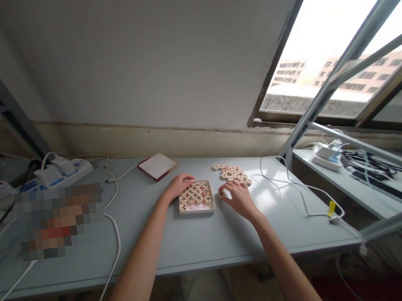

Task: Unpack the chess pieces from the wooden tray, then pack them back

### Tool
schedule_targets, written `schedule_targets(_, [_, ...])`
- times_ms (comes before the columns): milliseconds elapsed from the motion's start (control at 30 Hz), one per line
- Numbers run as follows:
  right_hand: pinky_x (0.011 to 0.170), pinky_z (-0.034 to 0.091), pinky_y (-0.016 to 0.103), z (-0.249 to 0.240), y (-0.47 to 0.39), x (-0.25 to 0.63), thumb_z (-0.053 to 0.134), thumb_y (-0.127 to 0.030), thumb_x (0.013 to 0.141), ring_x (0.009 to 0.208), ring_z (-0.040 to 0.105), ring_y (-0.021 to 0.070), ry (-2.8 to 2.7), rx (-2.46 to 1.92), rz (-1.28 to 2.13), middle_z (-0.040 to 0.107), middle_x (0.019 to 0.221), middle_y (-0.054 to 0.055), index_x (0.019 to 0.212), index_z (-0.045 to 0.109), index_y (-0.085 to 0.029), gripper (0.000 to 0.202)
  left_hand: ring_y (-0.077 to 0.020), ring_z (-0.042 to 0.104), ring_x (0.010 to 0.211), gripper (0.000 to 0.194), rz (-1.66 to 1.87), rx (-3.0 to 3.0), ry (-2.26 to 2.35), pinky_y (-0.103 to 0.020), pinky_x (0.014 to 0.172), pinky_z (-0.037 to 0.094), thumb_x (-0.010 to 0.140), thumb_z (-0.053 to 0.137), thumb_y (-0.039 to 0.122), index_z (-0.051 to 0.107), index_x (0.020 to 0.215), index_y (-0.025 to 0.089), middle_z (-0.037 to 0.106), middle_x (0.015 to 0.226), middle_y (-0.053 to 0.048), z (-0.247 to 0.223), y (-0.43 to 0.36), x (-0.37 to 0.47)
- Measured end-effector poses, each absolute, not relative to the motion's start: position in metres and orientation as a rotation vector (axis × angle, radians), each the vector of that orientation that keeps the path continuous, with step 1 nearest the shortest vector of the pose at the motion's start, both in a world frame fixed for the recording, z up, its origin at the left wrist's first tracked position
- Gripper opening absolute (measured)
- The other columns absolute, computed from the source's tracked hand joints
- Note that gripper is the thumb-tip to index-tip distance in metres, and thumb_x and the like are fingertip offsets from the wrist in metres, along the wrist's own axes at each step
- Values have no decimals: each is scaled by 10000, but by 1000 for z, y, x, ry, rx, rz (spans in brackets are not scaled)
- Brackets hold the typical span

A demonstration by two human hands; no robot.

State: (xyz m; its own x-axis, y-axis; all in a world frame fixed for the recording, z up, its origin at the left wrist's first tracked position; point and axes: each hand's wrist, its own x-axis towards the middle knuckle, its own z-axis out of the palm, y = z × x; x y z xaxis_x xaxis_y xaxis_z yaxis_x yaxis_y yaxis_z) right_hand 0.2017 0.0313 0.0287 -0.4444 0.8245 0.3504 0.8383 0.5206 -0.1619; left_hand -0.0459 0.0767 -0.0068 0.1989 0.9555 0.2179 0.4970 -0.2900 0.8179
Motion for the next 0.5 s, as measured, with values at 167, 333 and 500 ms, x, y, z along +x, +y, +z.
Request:
schedule_targets(167, [710,374,280,45,33,181,517,-363,789,801,546,157,-2318,-1110,402,621,912,31,939,581,-225,213,-187,568,895,317,981,1931,1329,-269,807,426,751,491,357,640,905,123,634,948,-90,-6,77,-46])
schedule_targets(333, [776,348,299,47,12,141,580,-340,753,954,509,175,-2517,-945,420,605,988,16,964,563,-246,231,-179,569,881,302,1003,1932,1315,-268,807,429,755,491,343,638,908,128,639,937,-82,-9,78,-47])
schedule_targets(500, [771,321,307,41,-1,135,535,-363,784,1010,466,197,-2592,-1064,191,579,1022,37,969,558,-245,220,-182,567,890,288,1006,1945,1327,-268,816,426,752,493,328,643,895,128,639,942,-81,-5,76,-47])
